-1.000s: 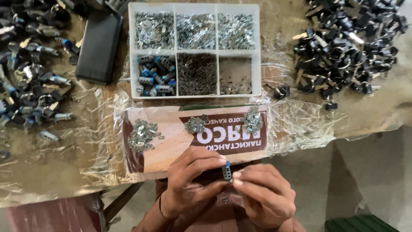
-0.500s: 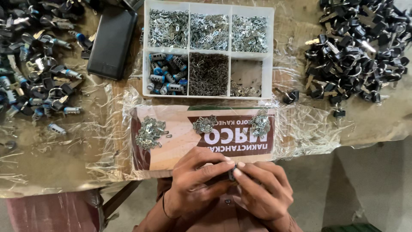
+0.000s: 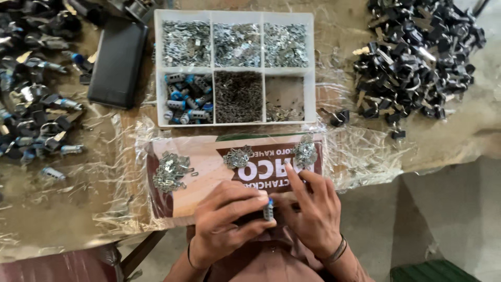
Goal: The person picks small metal springs and contact parts from a compartment tray and presses them by hand into cylindrical metal-rubber caps, placing each finished assembly into piles on the table. They occasionally reach into a large pile of parts to gather more components and continue the same assembly cycle.
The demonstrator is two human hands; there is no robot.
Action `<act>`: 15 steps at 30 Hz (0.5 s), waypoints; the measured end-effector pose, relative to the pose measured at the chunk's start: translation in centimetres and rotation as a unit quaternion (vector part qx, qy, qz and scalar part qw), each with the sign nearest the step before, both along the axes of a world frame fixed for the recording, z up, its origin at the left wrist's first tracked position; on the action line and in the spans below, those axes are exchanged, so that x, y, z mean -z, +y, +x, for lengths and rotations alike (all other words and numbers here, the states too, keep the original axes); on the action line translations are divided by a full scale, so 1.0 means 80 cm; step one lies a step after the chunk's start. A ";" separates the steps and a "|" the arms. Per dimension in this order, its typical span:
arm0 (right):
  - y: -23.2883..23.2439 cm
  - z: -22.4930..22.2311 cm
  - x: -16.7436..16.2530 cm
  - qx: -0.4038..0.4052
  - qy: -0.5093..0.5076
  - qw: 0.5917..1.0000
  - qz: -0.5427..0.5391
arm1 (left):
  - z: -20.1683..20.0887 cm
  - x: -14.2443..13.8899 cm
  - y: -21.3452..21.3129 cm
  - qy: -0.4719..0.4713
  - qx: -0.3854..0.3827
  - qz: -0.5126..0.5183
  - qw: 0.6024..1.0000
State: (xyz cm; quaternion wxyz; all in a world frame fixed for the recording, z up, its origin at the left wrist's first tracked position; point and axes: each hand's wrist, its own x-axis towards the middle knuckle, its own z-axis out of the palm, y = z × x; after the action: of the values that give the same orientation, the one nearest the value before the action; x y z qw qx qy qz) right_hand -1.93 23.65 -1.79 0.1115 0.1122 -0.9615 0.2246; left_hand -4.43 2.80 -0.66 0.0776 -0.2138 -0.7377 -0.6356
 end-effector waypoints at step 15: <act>0.018 0.045 0.030 0.074 -0.159 0.813 -0.555 | -0.002 0.001 0.010 0.004 0.010 -0.008 1.000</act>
State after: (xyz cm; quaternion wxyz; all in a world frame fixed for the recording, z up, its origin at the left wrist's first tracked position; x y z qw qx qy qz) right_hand 1.68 25.08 -4.15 0.0162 -0.0774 -0.6831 0.7261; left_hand -4.62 3.61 -0.75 0.0730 -0.2243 -0.7402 -0.6297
